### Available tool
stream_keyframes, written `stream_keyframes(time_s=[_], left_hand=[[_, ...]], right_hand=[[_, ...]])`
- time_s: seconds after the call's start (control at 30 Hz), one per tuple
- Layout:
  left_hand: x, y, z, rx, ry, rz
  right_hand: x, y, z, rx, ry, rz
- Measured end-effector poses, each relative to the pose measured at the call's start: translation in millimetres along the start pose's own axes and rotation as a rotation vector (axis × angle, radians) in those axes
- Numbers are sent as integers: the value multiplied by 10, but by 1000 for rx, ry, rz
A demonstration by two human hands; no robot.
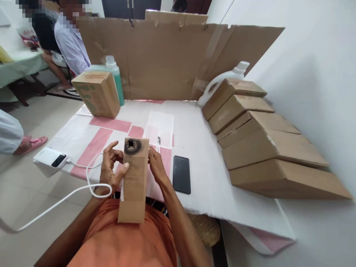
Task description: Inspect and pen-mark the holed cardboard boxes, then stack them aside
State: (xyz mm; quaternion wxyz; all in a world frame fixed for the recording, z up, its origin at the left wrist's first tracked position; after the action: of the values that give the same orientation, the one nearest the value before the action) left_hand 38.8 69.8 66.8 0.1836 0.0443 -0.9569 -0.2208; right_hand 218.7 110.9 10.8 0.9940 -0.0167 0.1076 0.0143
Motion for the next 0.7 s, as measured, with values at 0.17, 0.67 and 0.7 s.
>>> stream_keyframes(time_s=[0.17,0.67,0.7], left_hand=[[-222,9,364,181,11,277],[-394,164,522,347,77,168],[-406,215,549,343,68,127]], right_hand=[[214,-150,-500,-149,-110,-90],[38,225,140,29,-393,-136],[28,220,136,37,-397,-128]])
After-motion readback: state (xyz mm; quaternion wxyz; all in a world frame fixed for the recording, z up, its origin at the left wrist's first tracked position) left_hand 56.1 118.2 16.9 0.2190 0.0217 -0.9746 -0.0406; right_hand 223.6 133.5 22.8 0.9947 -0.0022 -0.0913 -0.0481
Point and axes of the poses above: each hand's wrist, its own y-axis towards the middle knuckle, its own x-axis out of the back of the hand, z = x × y, the point moved 8 cm from there along y, towards the middle knuckle, and after that the axes turned 9 degrees about y, right-handed, at the moved point
